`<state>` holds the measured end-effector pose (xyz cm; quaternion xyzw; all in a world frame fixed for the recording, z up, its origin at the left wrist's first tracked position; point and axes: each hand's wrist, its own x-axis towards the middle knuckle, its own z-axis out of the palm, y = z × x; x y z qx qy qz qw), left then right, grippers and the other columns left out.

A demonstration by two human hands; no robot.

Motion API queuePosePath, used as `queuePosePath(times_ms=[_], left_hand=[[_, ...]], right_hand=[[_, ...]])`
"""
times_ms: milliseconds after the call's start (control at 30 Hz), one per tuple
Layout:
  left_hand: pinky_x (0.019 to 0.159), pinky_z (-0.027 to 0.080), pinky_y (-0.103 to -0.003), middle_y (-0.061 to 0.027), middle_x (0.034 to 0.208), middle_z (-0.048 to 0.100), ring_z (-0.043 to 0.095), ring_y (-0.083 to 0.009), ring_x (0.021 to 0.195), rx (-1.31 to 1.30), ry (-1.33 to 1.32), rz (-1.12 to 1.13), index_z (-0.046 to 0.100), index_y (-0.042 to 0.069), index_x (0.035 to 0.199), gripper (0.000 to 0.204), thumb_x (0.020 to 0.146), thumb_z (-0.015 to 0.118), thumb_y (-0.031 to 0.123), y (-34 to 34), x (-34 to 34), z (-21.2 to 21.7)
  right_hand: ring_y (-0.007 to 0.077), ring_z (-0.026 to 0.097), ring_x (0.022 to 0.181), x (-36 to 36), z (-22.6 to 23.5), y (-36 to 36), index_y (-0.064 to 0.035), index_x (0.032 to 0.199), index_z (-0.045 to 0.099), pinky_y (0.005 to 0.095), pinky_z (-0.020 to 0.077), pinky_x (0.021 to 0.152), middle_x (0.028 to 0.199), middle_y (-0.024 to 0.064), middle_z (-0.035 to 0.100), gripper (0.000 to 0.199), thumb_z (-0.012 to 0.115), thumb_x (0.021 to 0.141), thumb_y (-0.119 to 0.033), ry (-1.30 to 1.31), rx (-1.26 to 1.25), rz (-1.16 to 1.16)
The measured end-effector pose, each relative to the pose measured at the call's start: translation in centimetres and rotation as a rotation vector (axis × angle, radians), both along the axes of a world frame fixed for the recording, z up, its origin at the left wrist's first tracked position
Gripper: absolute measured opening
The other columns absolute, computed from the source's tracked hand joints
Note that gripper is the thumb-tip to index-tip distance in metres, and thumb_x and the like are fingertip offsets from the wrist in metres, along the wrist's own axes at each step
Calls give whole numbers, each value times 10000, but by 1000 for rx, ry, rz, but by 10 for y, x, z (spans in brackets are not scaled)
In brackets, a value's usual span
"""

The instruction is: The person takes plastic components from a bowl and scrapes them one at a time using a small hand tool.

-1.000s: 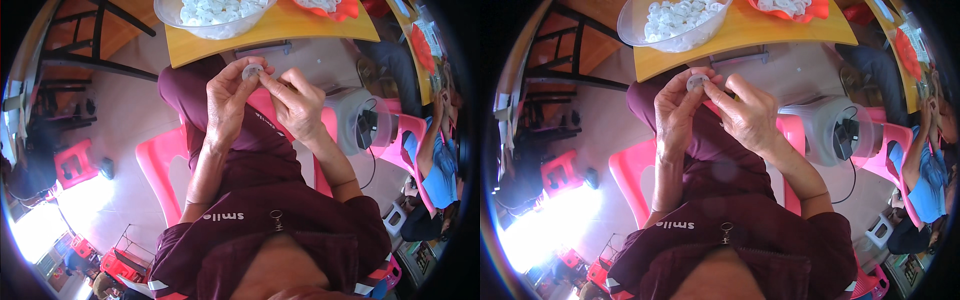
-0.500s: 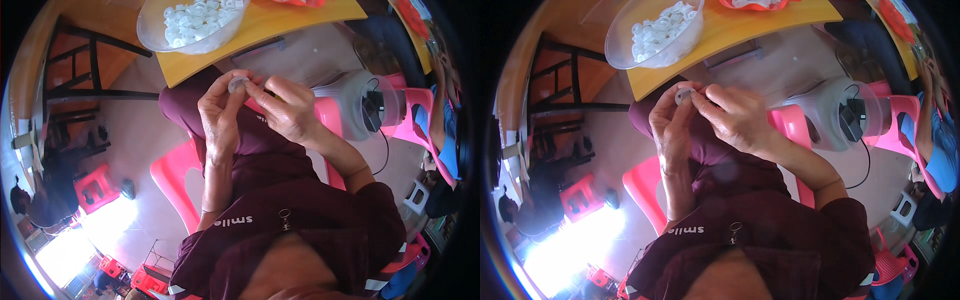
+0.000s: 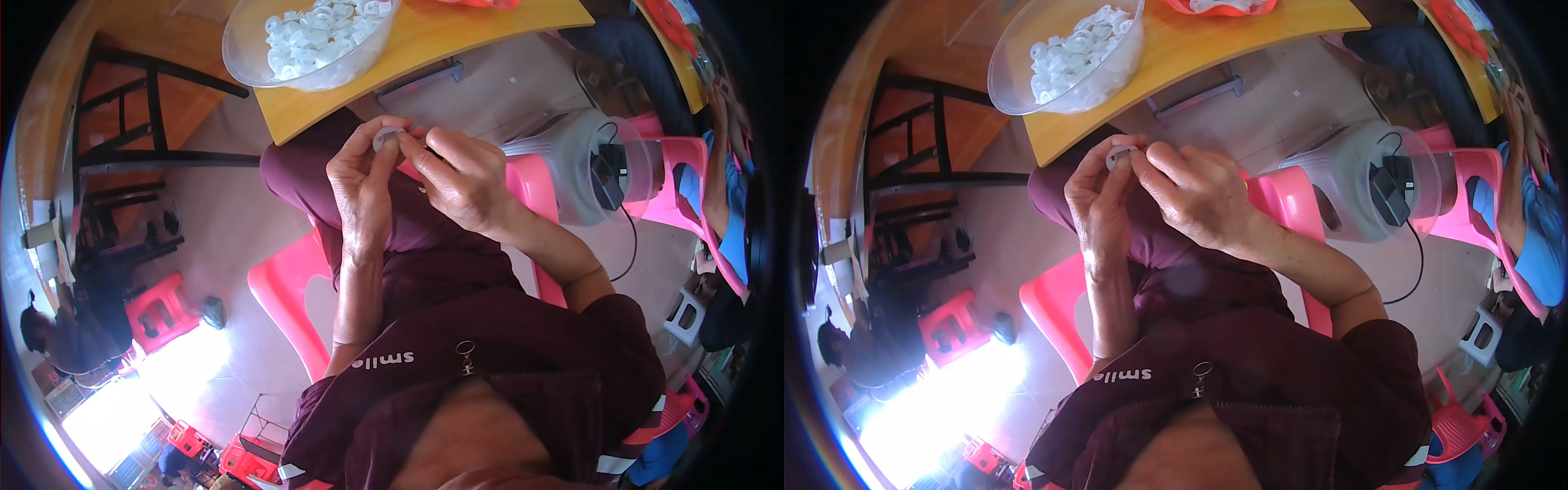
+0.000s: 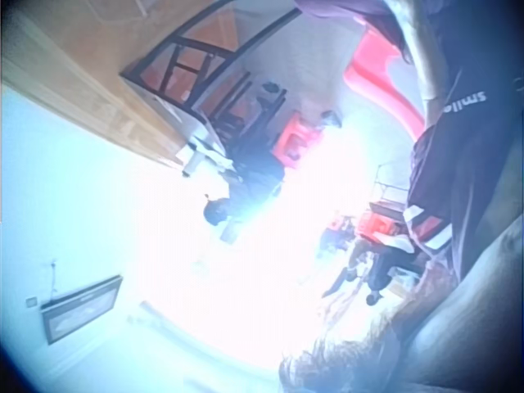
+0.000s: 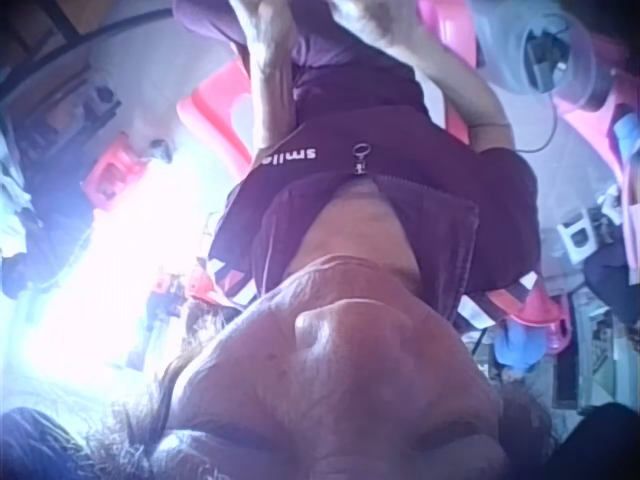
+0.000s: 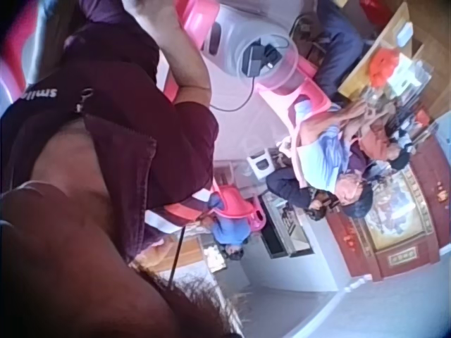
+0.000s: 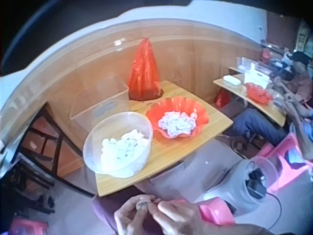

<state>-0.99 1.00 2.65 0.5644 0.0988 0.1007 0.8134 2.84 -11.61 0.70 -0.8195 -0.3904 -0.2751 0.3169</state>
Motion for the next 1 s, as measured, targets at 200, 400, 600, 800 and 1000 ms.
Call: queuePosePath(times_ms=[200, 400, 600, 800, 1000], left_hand=[[901, 478, -289, -125, 1004, 630, 615, -185, 970, -33, 5, 7, 573, -59, 1101, 230, 887, 497, -19, 1, -1, -1], [985, 451, -352, -195, 1193, 534, 555, -292, 1111, -354, 2, -147, 430, -90, 1265, 350, 939, 408, 34, 19, 1, -2], [975, 464, -344, -224, 1214, 526, 551, -275, 1122, -407, -2, -195, 398, -67, 1302, 372, 954, 402, 66, 21, 1, -4], [918, 508, -336, -224, 1180, 553, 578, -236, 1081, -369, -3, -185, 483, -29, 1210, 314, 942, 489, 135, 25, 1, -12], [884, 513, -320, -209, 1146, 581, 600, -212, 1028, -348, -34, -173, 531, -20, 1149, 275, 923, 536, 136, 23, 2, -18]], right_hand=[[165, 553, 541, 4, 5, 2, -60, 939, 667, 296, 452, 460, 729, 25, 515, 290, 657, 657, 2, 100, 99, 38], [164, 530, 499, 9, 3, -1, -48, 931, 683, 299, 410, 440, 677, 42, 482, 355, 660, 617, 115, 165, 201, 37], [156, 515, 492, 8, 8, -2, -42, 938, 682, 291, 403, 436, 676, 44, 468, 376, 655, 607, 134, 149, 209, 64], [161, 520, 495, 8, 10, -4, -46, 943, 683, 297, 410, 438, 681, 44, 471, 370, 662, 613, 119, 161, 185, 69], [165, 521, 497, 7, 11, -4, -51, 938, 683, 300, 413, 441, 680, 45, 468, 367, 661, 609, 111, 201, 152, 62]])
